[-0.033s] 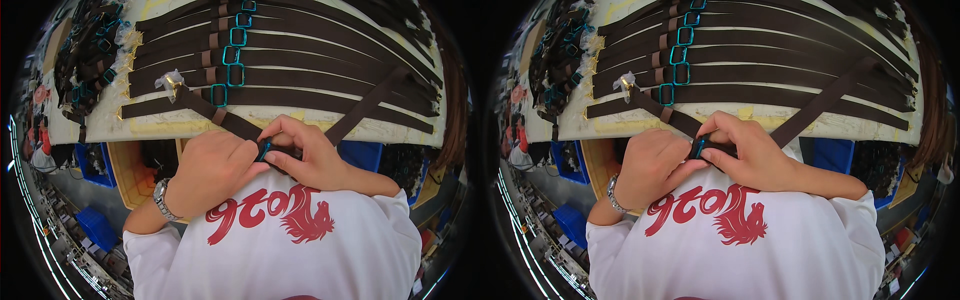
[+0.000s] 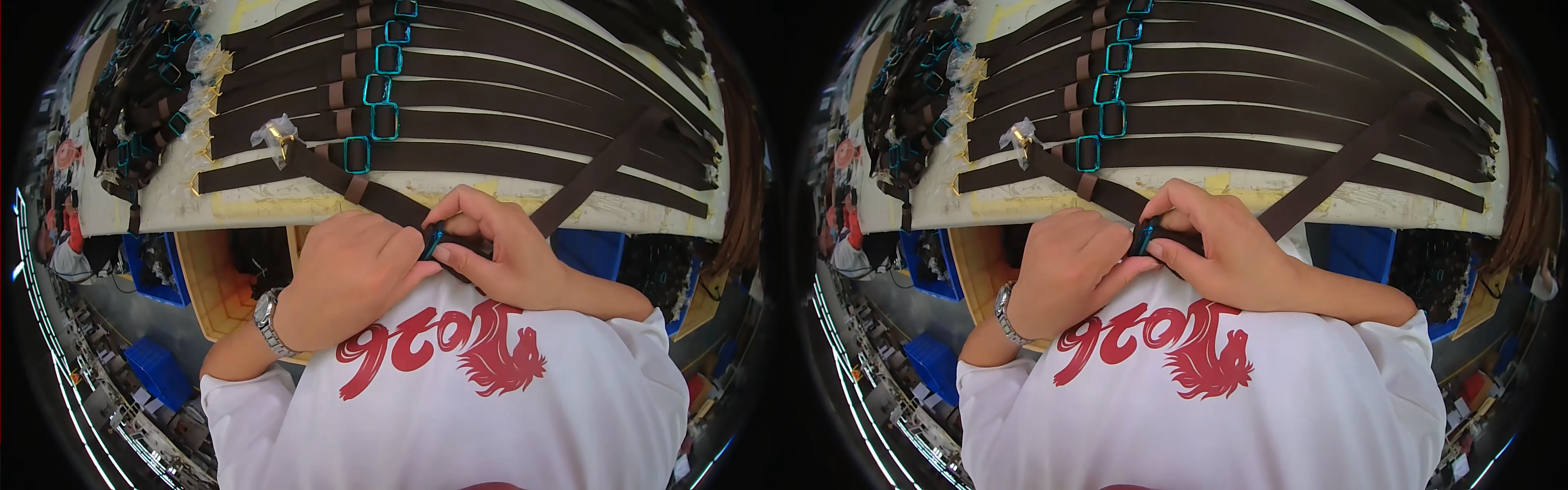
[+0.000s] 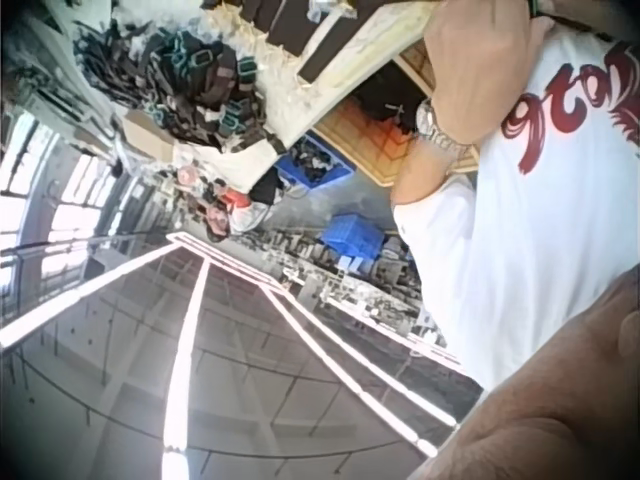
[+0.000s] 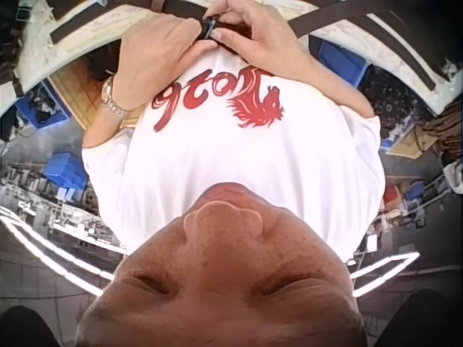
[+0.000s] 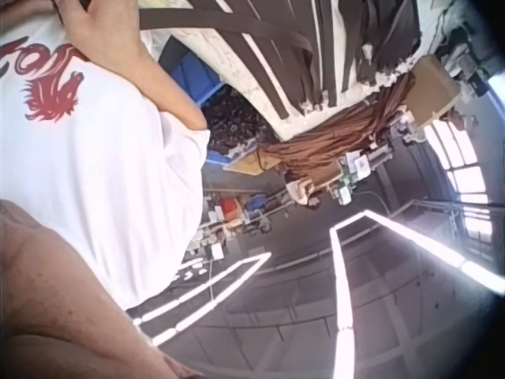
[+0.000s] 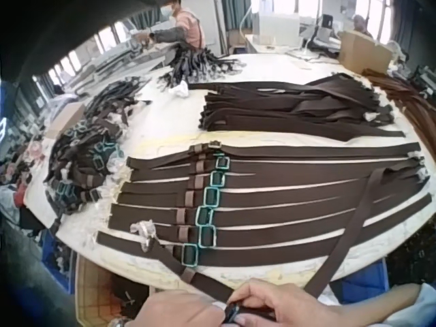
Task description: The person assembles brown fabric belts by threading them through teal and gold metal buckles. They repeatedly pick up a belt, thread it through a buckle, and place the finished unit on a table alongside others.
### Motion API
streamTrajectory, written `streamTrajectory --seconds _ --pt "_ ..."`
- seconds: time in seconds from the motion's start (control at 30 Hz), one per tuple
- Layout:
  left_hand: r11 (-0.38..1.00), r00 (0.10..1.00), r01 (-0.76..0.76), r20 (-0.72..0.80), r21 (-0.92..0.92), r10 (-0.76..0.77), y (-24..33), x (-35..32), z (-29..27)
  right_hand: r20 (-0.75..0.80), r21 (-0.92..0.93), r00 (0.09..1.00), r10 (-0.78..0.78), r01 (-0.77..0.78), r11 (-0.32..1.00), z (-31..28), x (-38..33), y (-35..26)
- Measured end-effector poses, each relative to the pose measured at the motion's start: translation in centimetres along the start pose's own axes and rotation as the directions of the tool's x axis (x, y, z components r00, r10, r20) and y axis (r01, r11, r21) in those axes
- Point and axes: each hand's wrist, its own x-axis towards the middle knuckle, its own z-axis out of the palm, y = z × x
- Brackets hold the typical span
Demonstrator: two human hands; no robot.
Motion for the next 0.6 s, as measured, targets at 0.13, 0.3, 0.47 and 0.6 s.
streamTrajectory --seconds 0.13,0.3,0.47,0.6 --pt "0.998 0.992 -0.063 -0.109 0.018 0.064 0.6 0.5 1.8 -0.057 -0.017 0.998 -0.005 0.004 1.000 0.1 0.7 0.4" --pt "0.966 0.992 0.119 -0.008 -0.227 -0.124 -0.6 0.6 -2.2 -0.051 0.054 0.995 -0.088 0.091 0.994 -0.1 0.4 1.0" --pt "0.940 0.982 0.187 0.029 -0.286 -0.187 -1.3 -0.1 -1.2 0.041 0.025 0.998 -0.043 0.042 0.999 -0.7 0.7 -0.5" --pt "0.959 0.993 0.101 -0.040 -0.264 -0.115 -1.2 1.2 -3.3 0.029 -0.102 0.978 -0.205 0.207 0.973 -1.4 1.6 -1.4"
